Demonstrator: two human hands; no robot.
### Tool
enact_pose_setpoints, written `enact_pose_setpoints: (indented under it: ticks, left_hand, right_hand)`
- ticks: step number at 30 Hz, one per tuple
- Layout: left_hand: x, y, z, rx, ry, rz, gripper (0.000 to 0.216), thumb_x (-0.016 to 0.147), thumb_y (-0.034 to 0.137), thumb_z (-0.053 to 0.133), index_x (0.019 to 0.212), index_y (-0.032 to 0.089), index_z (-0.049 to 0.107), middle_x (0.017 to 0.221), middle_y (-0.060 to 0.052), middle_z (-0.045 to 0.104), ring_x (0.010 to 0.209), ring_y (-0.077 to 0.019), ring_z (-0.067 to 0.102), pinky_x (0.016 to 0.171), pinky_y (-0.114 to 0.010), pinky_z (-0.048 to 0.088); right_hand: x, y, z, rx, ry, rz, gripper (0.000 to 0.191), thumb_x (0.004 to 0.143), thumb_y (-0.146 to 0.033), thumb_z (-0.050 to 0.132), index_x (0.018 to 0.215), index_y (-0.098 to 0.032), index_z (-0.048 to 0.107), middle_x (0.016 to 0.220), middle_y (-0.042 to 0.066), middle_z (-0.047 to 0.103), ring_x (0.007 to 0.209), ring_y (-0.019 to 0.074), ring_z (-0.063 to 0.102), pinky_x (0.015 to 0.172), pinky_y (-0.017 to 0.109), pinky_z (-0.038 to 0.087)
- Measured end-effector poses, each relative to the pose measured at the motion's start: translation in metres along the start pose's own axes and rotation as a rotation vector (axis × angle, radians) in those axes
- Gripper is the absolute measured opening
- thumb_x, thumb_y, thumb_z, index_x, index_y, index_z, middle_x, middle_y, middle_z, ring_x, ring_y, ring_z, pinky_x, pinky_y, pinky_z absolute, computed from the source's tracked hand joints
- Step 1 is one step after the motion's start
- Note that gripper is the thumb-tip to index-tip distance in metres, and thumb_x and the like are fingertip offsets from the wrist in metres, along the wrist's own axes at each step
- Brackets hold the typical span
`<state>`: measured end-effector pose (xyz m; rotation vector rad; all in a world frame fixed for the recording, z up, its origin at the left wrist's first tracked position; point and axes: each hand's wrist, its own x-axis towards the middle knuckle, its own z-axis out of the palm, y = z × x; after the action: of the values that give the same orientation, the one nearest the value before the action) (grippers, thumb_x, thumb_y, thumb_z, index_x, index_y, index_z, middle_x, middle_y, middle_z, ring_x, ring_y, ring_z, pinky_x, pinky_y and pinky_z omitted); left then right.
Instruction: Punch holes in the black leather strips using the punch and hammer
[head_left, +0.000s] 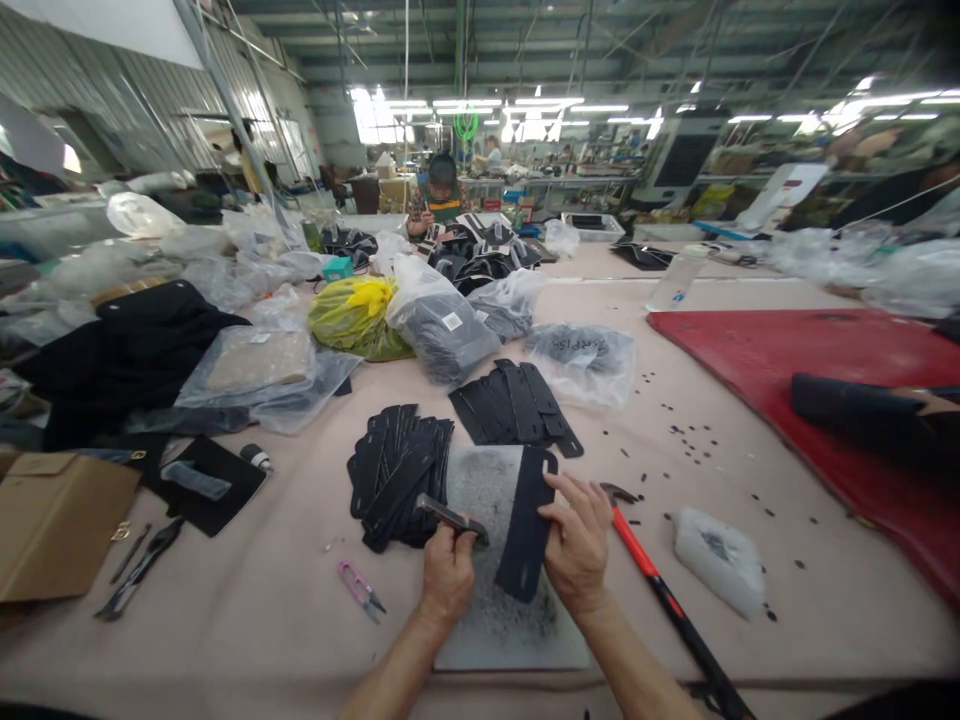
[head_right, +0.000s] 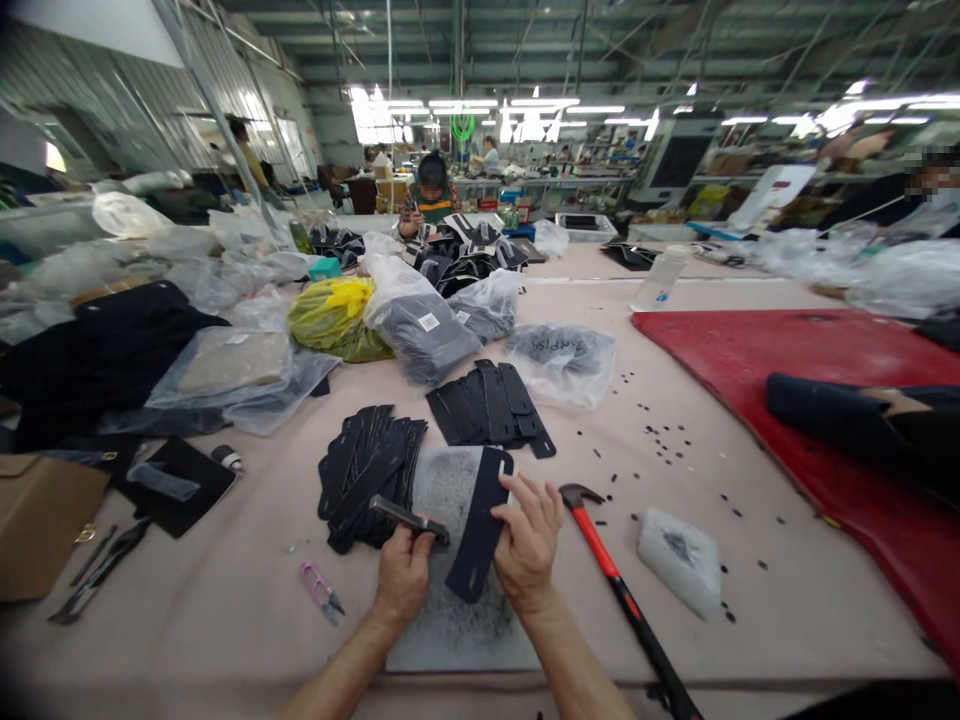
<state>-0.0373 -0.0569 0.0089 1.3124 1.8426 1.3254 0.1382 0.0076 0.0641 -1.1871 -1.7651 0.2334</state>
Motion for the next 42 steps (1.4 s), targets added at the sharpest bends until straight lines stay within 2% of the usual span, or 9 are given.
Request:
enact_pose_setpoints:
  ticks: [5, 11, 14, 18, 21, 26, 30, 36, 42]
  left_hand:
    - [0.003, -0.001, 0.000, 0.005, -0.005, 0.029, 0.023, 0.086, 0.031, 0.049, 0.091, 0.018, 0.068, 0.090, -0.007, 0.074, 0.088, -0.0220, 0.070, 0.080, -0.030, 0.054]
    - [0.007, -0.006, 0.001, 0.089, -0.006, 0.011, 0.028, 0.086, 0.038, 0.050, 0.092, 0.018, 0.069, 0.089, -0.008, 0.075, 0.086, -0.0241, 0.070, 0.077, -0.032, 0.054]
    - [0.010, -0.005, 0.001, 0.158, 0.002, 0.028, 0.029, 0.086, 0.037, 0.049, 0.094, 0.018, 0.069, 0.089, -0.009, 0.075, 0.085, -0.0249, 0.070, 0.076, -0.032, 0.054]
    - [0.010, -0.004, 0.001, 0.238, 0.029, 0.051, 0.029, 0.084, 0.037, 0.051, 0.095, 0.018, 0.069, 0.091, -0.009, 0.075, 0.088, -0.0264, 0.070, 0.074, -0.032, 0.053]
    - [0.011, -0.005, 0.001, 0.272, 0.024, 0.055, 0.030, 0.084, 0.039, 0.051, 0.097, 0.019, 0.068, 0.093, -0.010, 0.075, 0.090, -0.0271, 0.069, 0.074, -0.033, 0.052]
    - [0.013, -0.009, 0.002, 0.361, 0.020, 0.052, 0.027, 0.085, 0.035, 0.048, 0.096, 0.019, 0.068, 0.091, -0.010, 0.074, 0.087, -0.0266, 0.068, 0.071, -0.032, 0.051]
    - [0.013, -0.010, 0.003, 0.384, 0.018, 0.123, 0.026, 0.083, 0.029, 0.044, 0.084, 0.020, 0.069, 0.084, -0.009, 0.073, 0.086, -0.0255, 0.067, 0.075, -0.032, 0.050]
    - [0.011, -0.007, 0.002, 0.420, 0.012, 0.138, 0.023, 0.083, 0.033, 0.047, 0.075, 0.020, 0.065, 0.071, -0.007, 0.069, 0.070, -0.0230, 0.065, 0.063, -0.030, 0.047]
    - [0.009, -0.004, 0.003, 0.403, 0.021, 0.138, 0.019, 0.083, 0.032, 0.049, 0.077, 0.021, 0.064, 0.071, -0.006, 0.071, 0.068, -0.0227, 0.067, 0.059, -0.029, 0.047]
  right_hand:
    - [0.026, 0.004, 0.000, 0.486, 0.210, 0.259, 0.007, 0.085, -0.026, 0.054, 0.079, -0.022, 0.054, 0.122, 0.012, 0.060, 0.117, 0.0241, 0.055, 0.101, 0.048, 0.041]
    - [0.054, -0.010, -0.012, 0.819, 0.254, 0.209, 0.011, 0.080, -0.025, 0.068, 0.075, -0.022, 0.058, 0.118, 0.009, 0.065, 0.115, 0.0241, 0.058, 0.101, 0.047, 0.043]
    - [0.066, -0.022, -0.027, 0.950, 0.159, 0.174, 0.014, 0.076, -0.025, 0.075, 0.074, -0.022, 0.061, 0.113, 0.008, 0.067, 0.110, 0.0226, 0.061, 0.099, 0.044, 0.045]
    - [0.083, -0.023, -0.047, 1.184, -0.178, 0.141, 0.022, 0.076, -0.034, 0.077, 0.071, -0.019, 0.062, 0.102, 0.009, 0.070, 0.098, 0.0201, 0.065, 0.087, 0.038, 0.052]
    - [0.091, -0.015, -0.055, 1.289, -0.434, 0.044, 0.030, 0.080, -0.042, 0.072, 0.068, -0.017, 0.061, 0.092, 0.009, 0.071, 0.088, 0.0183, 0.066, 0.080, 0.034, 0.053]
    - [0.091, -0.009, -0.057, 1.334, -0.703, -0.078, 0.038, 0.084, -0.050, 0.064, 0.066, -0.016, 0.059, 0.088, 0.011, 0.069, 0.088, 0.0194, 0.064, 0.082, 0.036, 0.051]
    - [0.088, -0.011, -0.063, 1.337, -0.733, -0.074, 0.042, 0.083, -0.054, 0.063, 0.065, -0.016, 0.059, 0.086, 0.011, 0.069, 0.088, 0.0199, 0.064, 0.082, 0.036, 0.050]
    - [0.085, -0.005, -0.072, 1.320, -0.716, -0.067, 0.037, 0.086, -0.047, 0.062, 0.066, -0.016, 0.059, 0.089, 0.012, 0.069, 0.091, 0.0208, 0.063, 0.086, 0.040, 0.049]
    - [0.082, 0.003, -0.072, 1.247, -0.709, -0.116, 0.041, 0.087, -0.054, 0.058, 0.068, -0.018, 0.058, 0.090, 0.012, 0.070, 0.095, 0.0209, 0.063, 0.090, 0.041, 0.047]
